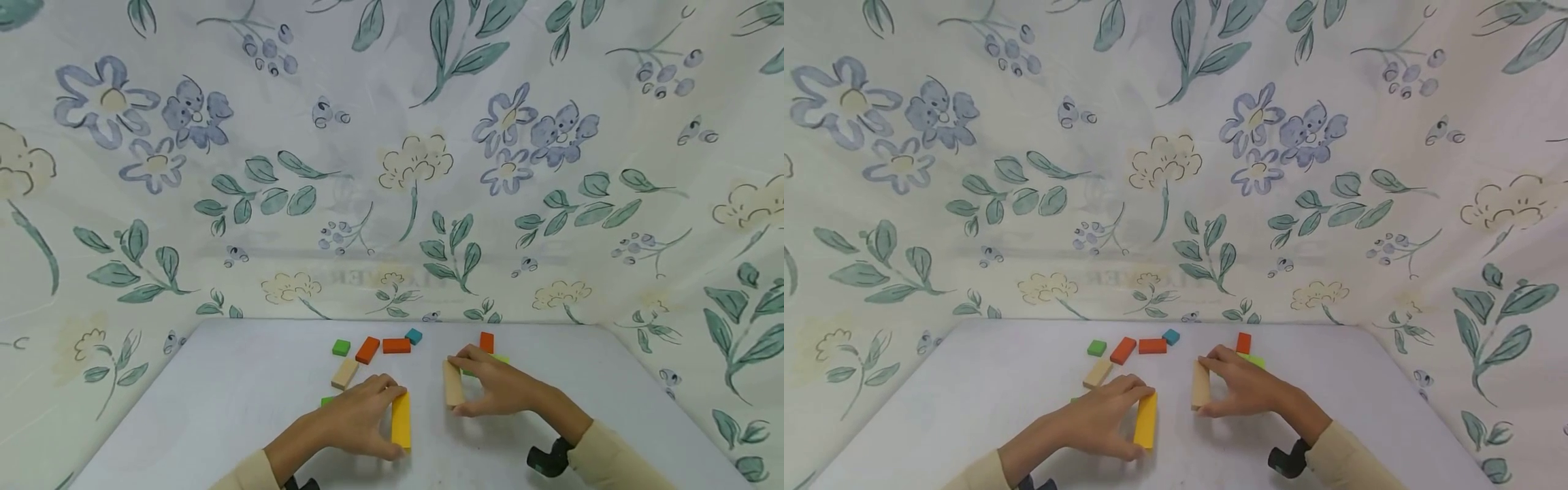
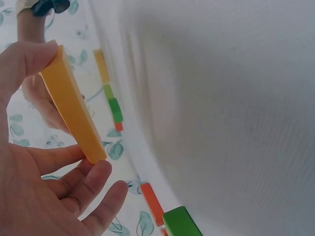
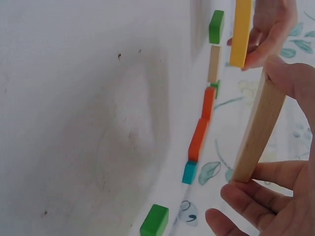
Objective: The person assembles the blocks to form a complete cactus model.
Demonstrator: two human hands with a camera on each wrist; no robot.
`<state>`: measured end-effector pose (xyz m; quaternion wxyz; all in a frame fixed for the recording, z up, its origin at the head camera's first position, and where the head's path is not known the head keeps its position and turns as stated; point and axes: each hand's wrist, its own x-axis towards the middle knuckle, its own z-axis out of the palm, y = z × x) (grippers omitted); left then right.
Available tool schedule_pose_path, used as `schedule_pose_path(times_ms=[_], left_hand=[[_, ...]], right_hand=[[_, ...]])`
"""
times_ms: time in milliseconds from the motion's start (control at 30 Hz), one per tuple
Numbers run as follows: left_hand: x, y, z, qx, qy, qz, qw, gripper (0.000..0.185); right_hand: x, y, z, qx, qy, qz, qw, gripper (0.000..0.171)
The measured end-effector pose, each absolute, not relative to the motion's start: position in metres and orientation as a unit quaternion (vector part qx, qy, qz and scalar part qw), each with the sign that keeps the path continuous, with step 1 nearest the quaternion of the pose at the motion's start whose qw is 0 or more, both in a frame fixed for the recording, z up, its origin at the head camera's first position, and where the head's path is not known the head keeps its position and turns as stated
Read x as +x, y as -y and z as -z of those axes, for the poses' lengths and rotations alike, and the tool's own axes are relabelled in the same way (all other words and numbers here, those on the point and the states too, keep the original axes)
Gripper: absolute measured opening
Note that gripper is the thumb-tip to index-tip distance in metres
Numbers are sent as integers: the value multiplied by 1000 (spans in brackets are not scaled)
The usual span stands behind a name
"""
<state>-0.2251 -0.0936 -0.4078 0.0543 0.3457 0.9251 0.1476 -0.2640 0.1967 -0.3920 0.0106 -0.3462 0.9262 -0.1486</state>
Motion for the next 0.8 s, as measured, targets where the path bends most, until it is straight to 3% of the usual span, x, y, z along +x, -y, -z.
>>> schedule_pose_path(times_ms=[267, 800], left_hand=[[-221, 90, 408, 347, -923, -151, 72, 84], [-203, 83, 419, 388, -908, -149, 47, 82]], right_hand=[[-258, -189, 394, -362, -921, 146, 0, 81], [-255, -185, 400, -390, -910, 139, -1, 84]])
